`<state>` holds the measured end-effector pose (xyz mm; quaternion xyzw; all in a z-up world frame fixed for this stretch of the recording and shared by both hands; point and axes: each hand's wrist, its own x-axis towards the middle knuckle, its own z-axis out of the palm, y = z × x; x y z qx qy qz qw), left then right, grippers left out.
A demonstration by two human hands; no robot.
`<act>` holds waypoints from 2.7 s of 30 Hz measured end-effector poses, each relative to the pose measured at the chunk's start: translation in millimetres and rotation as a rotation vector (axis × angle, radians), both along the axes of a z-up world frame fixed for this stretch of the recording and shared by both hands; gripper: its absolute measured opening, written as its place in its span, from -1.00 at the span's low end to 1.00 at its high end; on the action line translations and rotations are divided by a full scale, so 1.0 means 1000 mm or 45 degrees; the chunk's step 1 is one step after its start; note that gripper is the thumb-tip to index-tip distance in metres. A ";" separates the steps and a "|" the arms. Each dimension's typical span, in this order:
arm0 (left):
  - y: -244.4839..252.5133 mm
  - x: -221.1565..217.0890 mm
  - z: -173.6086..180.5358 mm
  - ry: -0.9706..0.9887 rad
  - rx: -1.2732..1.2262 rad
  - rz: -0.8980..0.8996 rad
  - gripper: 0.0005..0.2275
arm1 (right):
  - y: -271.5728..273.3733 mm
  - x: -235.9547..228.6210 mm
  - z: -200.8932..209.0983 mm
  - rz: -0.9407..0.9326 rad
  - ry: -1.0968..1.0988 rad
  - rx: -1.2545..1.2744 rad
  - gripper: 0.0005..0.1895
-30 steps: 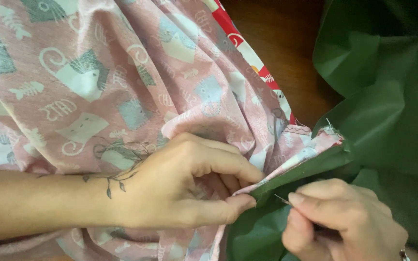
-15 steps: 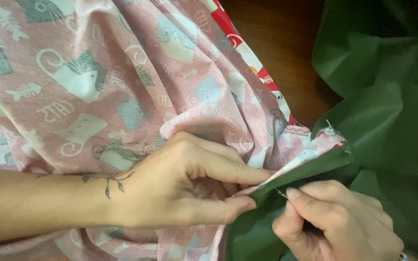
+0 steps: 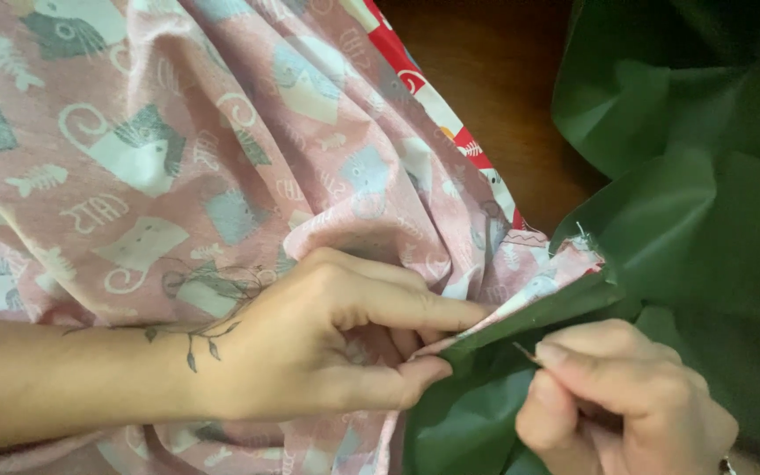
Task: Aligning the edges of two different fabrics and securing them together with straight pins in preparation for sewing.
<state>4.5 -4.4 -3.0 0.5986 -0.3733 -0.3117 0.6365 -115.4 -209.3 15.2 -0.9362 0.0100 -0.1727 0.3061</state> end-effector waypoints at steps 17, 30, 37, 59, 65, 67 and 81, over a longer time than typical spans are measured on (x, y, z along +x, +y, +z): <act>-0.002 0.000 0.002 -0.192 0.055 0.050 -0.67 | -0.017 0.004 -0.011 0.211 -0.100 -0.313 -0.86; -0.012 -0.003 0.015 0.159 0.045 -0.020 -0.53 | -0.028 0.019 0.014 0.279 -0.120 -0.009 -0.92; -0.014 -0.006 0.024 0.224 0.032 -0.033 -0.53 | -0.032 0.026 0.027 0.376 -0.271 -0.403 -0.89; -0.035 -0.020 0.028 0.147 0.045 0.124 -0.49 | -0.056 0.018 0.038 0.359 -0.286 -0.210 -0.90; -0.034 -0.017 0.029 0.109 -0.057 0.065 -0.52 | -0.055 0.023 0.039 0.386 -0.322 -0.293 -0.91; -0.034 -0.016 0.029 0.116 -0.055 0.042 -0.52 | -0.054 0.024 0.040 0.398 -0.311 -0.305 -0.89; -0.036 -0.014 0.034 0.167 0.026 -0.012 -0.52 | -0.058 0.021 0.025 0.451 -0.262 -0.194 -0.97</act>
